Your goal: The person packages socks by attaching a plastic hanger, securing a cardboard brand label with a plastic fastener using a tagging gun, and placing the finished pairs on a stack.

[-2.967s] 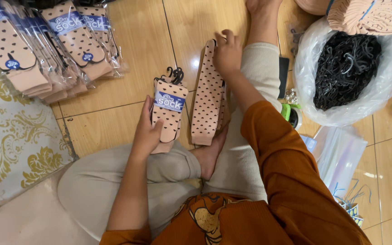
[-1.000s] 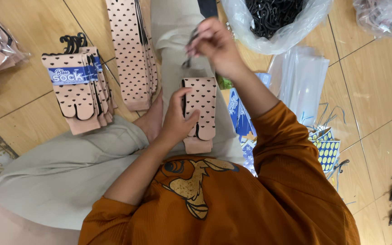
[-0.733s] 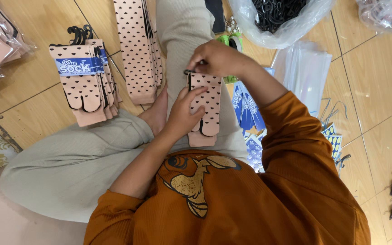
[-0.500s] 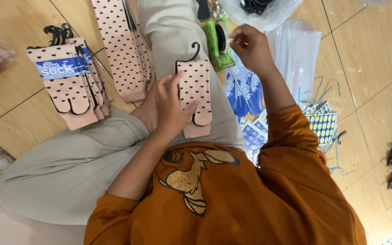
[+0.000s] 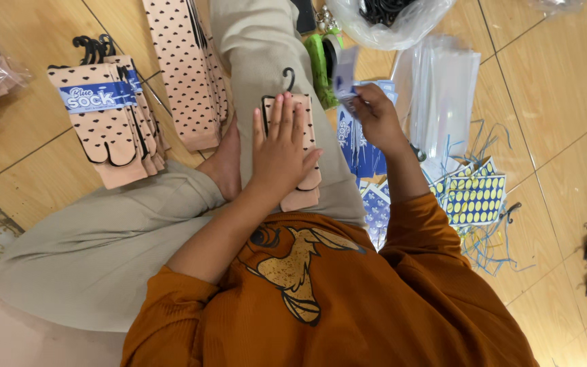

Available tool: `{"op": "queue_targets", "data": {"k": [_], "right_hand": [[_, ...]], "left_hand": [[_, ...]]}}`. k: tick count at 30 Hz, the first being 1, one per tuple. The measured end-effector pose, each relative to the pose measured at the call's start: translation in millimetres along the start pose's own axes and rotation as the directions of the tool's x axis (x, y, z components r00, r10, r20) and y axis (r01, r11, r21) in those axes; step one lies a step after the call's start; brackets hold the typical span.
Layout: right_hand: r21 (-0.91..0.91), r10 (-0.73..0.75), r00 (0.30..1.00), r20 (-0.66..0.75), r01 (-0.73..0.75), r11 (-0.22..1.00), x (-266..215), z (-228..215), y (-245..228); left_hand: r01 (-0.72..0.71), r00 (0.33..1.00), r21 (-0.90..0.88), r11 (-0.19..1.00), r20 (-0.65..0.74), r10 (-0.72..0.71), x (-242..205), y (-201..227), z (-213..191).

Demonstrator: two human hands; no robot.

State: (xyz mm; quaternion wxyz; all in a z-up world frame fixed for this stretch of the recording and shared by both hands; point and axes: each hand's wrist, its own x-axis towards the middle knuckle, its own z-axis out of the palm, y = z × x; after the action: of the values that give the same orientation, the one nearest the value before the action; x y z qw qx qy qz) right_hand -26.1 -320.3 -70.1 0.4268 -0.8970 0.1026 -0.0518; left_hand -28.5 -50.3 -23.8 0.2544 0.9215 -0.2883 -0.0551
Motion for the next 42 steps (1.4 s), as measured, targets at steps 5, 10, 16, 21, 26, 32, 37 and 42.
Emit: {"op": "queue_targets", "data": {"k": [5,10,16,21,26,32,37,42], "right_hand": [[-0.116,-0.002,0.846,0.534,0.075,0.99,45,27,-120],[-0.096,0.145,0.806,0.573,-0.11,0.989,46,39,-89],[0.236,0.049,0.776,0.629,-0.25,0.939,30,6,-119],[0.322,-0.55,0.793,0.264,0.465,0.825,11,-51,-180],[-0.399,-0.825,0.556,0.104,0.783,0.477,-2,-5,-107],[0.375,0.106,0.977,-0.184,-0.03,0.926,-56,51,-4],[0.182,-0.471,0.882,0.004,0.462,0.868,-38,31,-87],[0.303,-0.659,0.737,0.152,0.6,0.741,-18,24,-98]], "left_hand": [[-0.26,0.928,-0.06,0.964,-0.29,0.233,-13,25,-11],[0.038,0.978,-0.137,0.99,-0.198,-0.065,19,-53,-16],[0.461,0.881,-0.434,0.774,0.327,-0.342,15,-63,-58],[-0.169,0.953,-0.324,0.931,-0.293,0.072,3,-21,-119],[-0.334,0.804,0.231,0.914,-0.435,0.404,8,-12,-79],[-0.367,0.854,0.066,0.928,-0.372,0.364,-16,-31,-23],[-0.428,0.889,0.023,0.904,-0.167,0.425,-7,-60,-56],[-0.255,0.967,-0.345,0.903,-0.069,0.246,8,-62,-36]]}}
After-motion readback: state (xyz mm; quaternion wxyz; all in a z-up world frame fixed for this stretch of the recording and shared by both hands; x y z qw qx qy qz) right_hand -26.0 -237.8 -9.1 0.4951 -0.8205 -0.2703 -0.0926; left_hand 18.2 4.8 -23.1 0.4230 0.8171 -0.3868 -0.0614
